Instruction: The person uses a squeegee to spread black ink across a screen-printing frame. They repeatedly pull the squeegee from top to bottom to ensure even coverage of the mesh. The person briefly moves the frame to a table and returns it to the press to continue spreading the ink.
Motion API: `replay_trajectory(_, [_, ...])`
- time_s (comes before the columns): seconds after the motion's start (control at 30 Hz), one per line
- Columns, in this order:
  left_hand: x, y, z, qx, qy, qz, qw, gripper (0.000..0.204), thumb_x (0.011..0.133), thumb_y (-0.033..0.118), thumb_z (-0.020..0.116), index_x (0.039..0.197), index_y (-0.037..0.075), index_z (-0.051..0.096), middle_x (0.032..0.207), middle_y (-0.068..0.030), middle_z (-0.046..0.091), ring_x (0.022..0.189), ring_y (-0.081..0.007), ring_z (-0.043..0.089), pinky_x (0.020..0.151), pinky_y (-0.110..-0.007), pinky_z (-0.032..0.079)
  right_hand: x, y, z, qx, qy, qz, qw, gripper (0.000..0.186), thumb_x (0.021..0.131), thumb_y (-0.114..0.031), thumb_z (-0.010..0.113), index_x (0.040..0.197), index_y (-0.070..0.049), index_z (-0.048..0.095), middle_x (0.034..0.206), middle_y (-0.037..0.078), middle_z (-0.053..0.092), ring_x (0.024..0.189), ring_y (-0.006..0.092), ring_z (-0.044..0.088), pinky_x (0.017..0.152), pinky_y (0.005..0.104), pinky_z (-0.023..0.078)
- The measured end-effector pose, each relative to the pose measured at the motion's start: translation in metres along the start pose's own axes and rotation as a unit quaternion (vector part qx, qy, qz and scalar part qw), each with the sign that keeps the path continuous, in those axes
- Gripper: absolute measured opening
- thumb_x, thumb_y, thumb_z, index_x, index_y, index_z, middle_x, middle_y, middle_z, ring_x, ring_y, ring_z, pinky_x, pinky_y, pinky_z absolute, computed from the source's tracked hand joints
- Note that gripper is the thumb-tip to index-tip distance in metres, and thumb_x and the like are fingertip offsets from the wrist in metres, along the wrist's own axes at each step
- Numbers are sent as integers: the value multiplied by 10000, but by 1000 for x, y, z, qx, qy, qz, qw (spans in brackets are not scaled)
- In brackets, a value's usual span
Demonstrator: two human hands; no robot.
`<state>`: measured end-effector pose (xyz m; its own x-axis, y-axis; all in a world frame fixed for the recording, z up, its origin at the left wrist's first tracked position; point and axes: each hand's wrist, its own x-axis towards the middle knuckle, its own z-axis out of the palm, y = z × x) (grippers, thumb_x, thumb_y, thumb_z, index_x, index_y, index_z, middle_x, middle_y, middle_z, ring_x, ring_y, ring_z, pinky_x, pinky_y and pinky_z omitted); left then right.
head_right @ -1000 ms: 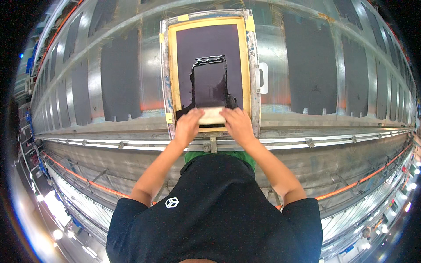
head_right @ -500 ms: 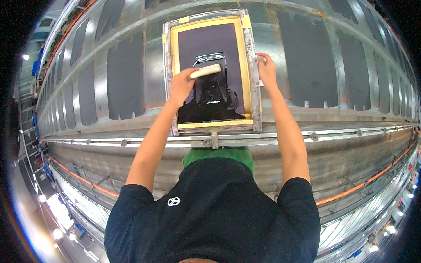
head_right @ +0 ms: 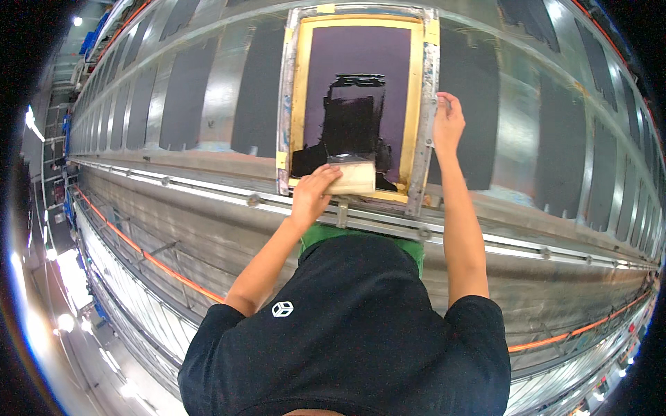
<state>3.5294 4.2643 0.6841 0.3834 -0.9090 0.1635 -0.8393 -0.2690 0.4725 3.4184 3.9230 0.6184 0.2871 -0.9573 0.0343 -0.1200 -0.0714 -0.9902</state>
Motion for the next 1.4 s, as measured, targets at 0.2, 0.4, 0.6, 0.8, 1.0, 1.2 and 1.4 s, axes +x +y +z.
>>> replay_trajectory(0.2, [-34,-120,-88,9,-38,-18,999,633,633,-75,727,1235,114,675,1327,-45,681,1300,-253,603,945,-393,504,-65,-30,131,-44,-16,32,998,209,1042,-262,586,1126,-98,686,629,9,482,591,95,432,577,312,385])
replay_trajectory(0.4, [-37,-174,-118,-3,-34,-12,999,535,693,-80,692,1199,93,694,1279,-75,703,1247,-261,639,921,-393,519,-84,-43,184,-106,-12,23,994,214,1038,-264,578,1127,-102,686,604,55,448,565,139,423,577,344,385])
replay_trajectory(0.6, [31,-207,-129,-87,0,-46,995,424,785,-47,649,1182,85,714,1229,-112,717,1181,-311,665,999,-404,527,-77,-37,182,-219,-46,31,974,233,1006,-265,618,1163,-113,700,718,104,599,671,247,591,688,392,470])
replay_trajectory(0.8, [144,-242,-148,-60,-54,-46,996,328,809,59,706,1131,98,753,1078,-156,736,981,-367,697,871,-416,553,-63,-124,207,-372,-179,-255,874,408,818,-287,796,1206,-178,735,1341,44,616,1256,264,526,1014,457,443])
replay_trajectory(1.0, [129,-240,-125,-23,-28,-28,999,349,815,13,696,1147,113,738,1128,-125,736,1014,-347,704,867,-395,562,-91,-118,257,-391,-296,-240,838,343,775,-208,806,1108,-156,742,1136,14,730,1063,256,615,872,426,444])
replay_trajectory(1.2, [17,-211,-125,-14,-45,33,998,522,715,-114,611,1184,101,691,1207,-79,722,1184,-296,669,840,-422,541,-214,-109,209,-361,-306,-209,856,474,734,-131,800,1199,-157,711,1220,-8,689,1067,231,589,901,416,425])
replay_trajectory(1.4, [52,-222,-139,-39,-37,15,998,440,766,-72,629,1163,106,690,1198,-104,713,1100,-327,686,833,-441,555,-176,-126,224,-351,-273,-252,859,420,750,-126,788,1159,-172,706,1204,-20,683,1097,233,588,913,415,420])
